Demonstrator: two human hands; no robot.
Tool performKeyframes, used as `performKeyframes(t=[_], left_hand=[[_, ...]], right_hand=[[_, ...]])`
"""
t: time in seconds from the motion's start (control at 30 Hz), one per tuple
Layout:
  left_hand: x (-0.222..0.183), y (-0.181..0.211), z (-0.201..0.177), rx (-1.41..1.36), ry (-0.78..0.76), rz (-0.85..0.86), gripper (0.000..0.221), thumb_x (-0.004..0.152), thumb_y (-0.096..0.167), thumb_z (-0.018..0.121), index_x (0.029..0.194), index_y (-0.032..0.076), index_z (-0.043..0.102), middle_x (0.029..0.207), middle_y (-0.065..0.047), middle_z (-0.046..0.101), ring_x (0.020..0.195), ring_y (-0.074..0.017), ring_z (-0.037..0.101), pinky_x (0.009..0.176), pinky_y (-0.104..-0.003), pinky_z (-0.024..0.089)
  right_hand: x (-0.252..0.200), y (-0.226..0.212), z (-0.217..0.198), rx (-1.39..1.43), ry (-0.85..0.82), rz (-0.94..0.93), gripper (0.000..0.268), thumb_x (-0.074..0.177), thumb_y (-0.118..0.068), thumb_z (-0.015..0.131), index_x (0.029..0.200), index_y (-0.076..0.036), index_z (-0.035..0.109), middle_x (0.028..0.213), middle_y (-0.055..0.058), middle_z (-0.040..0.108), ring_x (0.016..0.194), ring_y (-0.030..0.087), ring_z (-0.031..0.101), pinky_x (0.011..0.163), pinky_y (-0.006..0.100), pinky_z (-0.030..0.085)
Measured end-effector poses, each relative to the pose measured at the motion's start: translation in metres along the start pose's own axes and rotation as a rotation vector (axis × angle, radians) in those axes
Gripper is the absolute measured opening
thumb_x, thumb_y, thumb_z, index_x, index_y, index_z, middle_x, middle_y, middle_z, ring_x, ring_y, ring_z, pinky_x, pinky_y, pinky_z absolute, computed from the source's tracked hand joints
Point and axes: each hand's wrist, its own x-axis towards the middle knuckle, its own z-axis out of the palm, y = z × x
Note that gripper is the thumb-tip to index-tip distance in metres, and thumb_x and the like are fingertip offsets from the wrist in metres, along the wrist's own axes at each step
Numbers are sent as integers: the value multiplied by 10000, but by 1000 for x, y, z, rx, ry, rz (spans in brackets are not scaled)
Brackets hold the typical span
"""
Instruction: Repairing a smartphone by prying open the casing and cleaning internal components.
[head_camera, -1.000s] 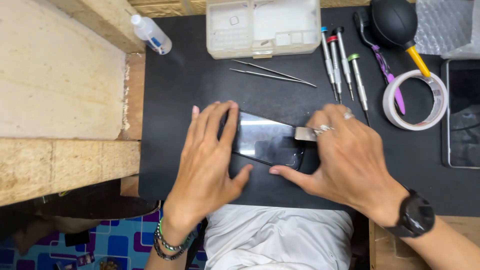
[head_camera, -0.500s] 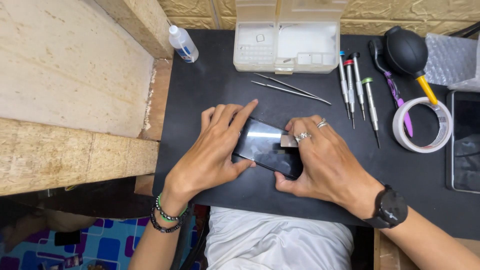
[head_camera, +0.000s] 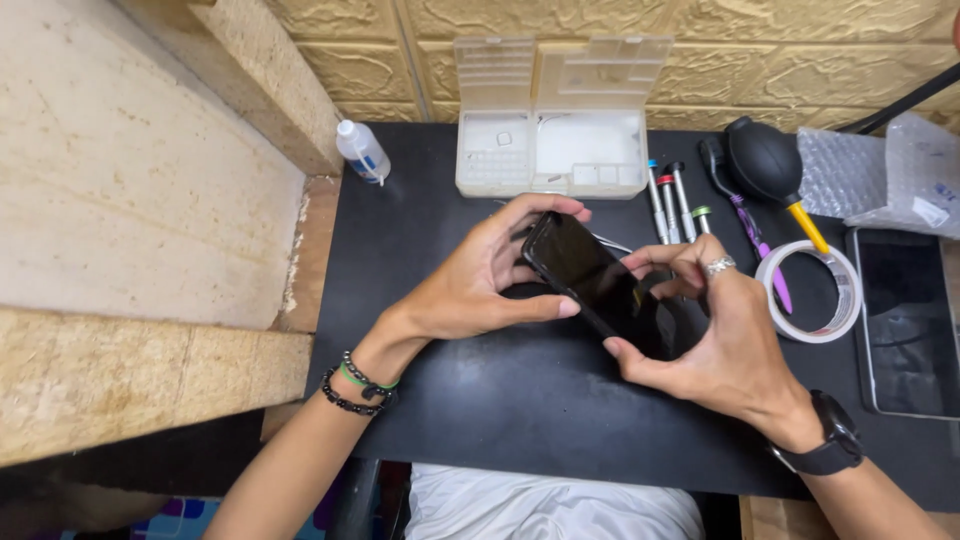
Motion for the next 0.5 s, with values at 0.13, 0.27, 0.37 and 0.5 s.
performKeyframes(t=[0.13,0.27,0.37,0.5], left_hand=[[16,-6,9,-53,-11,-2,703,887,87,791,1469,131,399,1429,-134,531,1289,-210,596,1047,-328,605],[22,-14,18,-172,62,14,693,892,65,774,1480,119,412,1375,-137,497,1318,-307,634,996,-378,641],[20,-11,23,-132,132,23,692,887,100,778,1478,121,420,1359,-121,498,1292,-285,646,1010,-392,640],[14,-8,24,-66,184,38,729,889,137,767,1513,123,390,1372,-122,478,1271,-273,648,1021,-411,648]], right_hand=[[4,4,-11,86,-26,103,693,603,-169,909,854,-118,265,1148,132,724,804,154,738,815,257,649],[9,-2,-18,160,-94,129,571,704,-148,845,827,-109,289,1195,158,750,900,203,830,826,283,699],[12,1,-24,8,-124,73,551,733,-235,834,819,-103,306,1168,90,787,998,136,801,806,242,608],[16,2,-23,-50,-174,94,504,729,-237,820,760,-87,339,1135,32,800,1133,159,807,883,234,670]])
